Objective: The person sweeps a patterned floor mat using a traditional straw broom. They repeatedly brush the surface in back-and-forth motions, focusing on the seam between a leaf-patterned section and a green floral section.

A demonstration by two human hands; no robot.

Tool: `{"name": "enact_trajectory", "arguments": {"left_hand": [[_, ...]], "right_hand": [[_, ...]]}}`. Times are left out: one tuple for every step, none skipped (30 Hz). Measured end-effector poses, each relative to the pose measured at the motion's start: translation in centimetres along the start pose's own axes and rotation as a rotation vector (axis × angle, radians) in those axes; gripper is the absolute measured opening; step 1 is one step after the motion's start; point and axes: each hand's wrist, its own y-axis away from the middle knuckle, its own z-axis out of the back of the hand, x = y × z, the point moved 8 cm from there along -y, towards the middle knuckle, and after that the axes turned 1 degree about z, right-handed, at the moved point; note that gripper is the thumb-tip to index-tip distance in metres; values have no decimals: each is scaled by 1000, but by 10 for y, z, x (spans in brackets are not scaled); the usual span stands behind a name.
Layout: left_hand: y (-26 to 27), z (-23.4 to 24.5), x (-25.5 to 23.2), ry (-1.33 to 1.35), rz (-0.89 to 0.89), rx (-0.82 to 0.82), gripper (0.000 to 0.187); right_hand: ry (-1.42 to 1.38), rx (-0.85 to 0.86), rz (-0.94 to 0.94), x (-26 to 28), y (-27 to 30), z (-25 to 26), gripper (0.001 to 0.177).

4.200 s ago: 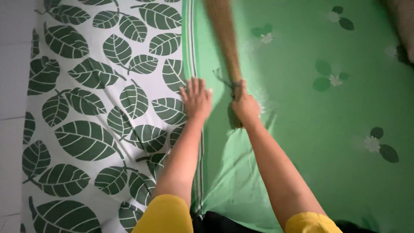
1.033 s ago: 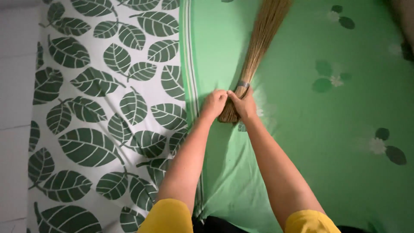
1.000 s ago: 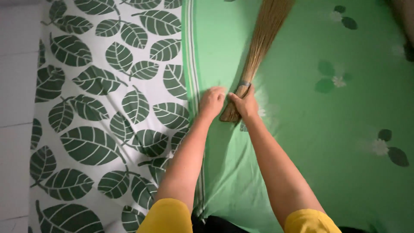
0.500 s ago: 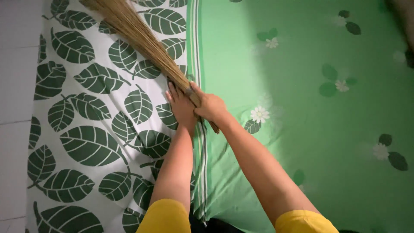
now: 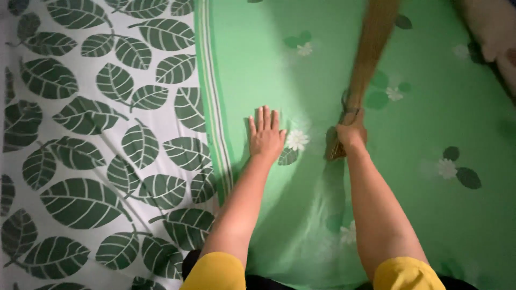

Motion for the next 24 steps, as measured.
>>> {"name": "enact_trajectory", "arguments": {"left_hand": [[-1, -8, -14, -5, -36, 40, 70], [-2, -15, -28, -11, -71, 79, 72], [-3, -18, -38, -14, -79, 81, 72], [-4, -21, -48, 2, -94, 81, 72], [-2, -25, -58, 18, -110, 85, 72], [-6, -30, -63, 14, -119, 90, 72], [-9, -33, -66, -27, -114, 59, 72], [-13, -36, -69, -68, -109, 28, 72], [-16, -40, -72, -73, -119, 34, 72], [-19, -45, -72, -138, -103, 51, 69], [-24, -49, -71, -205, -87, 63, 66], [-25, -46, -75, -211, -96, 64, 66], [-25, -43, -77, -232, -77, 72, 60], [-26, -40, -78, -254, -57, 80, 56], [-27, -36, -82, -257, -62, 83, 56], [-27, -32, -86, -211, -65, 80, 62], [-28, -28, -90, -164, -67, 79, 70], [-34, -30, -91, -168, -71, 85, 70], [-38, -32, -94, -137, -71, 69, 73], [-43, -33, -96, -107, -71, 53, 75], [-46, -35, -100, -104, -77, 58, 75], [-50, -37, -103, -111, -77, 57, 75], [-55, -37, -105, -119, -73, 53, 75], [-61, -35, -110, -117, -76, 55, 75]], "right_hand": [[-58, -6, -40, -14, -13, 1, 99], [-116, -13, -80, -28, -26, 2, 97], [-122, -17, -85, -13, -8, 5, 97], [-107, 45, -57, 4, 11, 2, 87], [-93, 109, -33, 20, 30, -1, 78], [-99, 105, -41, 31, 44, 0, 78], [-5, 182, 55, 49, 59, -5, 86], [88, 259, 153, 67, 74, -10, 97], [80, 256, 143, 63, 66, -14, 97], [212, 290, 294, 70, 61, -23, 94], [343, 321, 449, 77, 58, -34, 91], [335, 317, 443, 74, 53, -32, 91], [380, 325, 485, 73, 51, -32, 91], [426, 332, 527, 72, 49, -32, 92], [421, 333, 521, 68, 44, -26, 92], [409, 299, 465, 62, 36, -18, 88], [397, 267, 408, 54, 29, -10, 85], [393, 268, 402, 48, 25, 0, 85], [294, 232, 363, 39, 20, 16, 85], [196, 194, 323, 30, 15, 31, 85], [198, 192, 315, 16, 3, 37, 85], [63, 142, 225, -2, -11, 47, 87], [-73, 92, 139, -20, -25, 57, 91], [-72, 90, 136, -33, -39, 60, 91]]}}
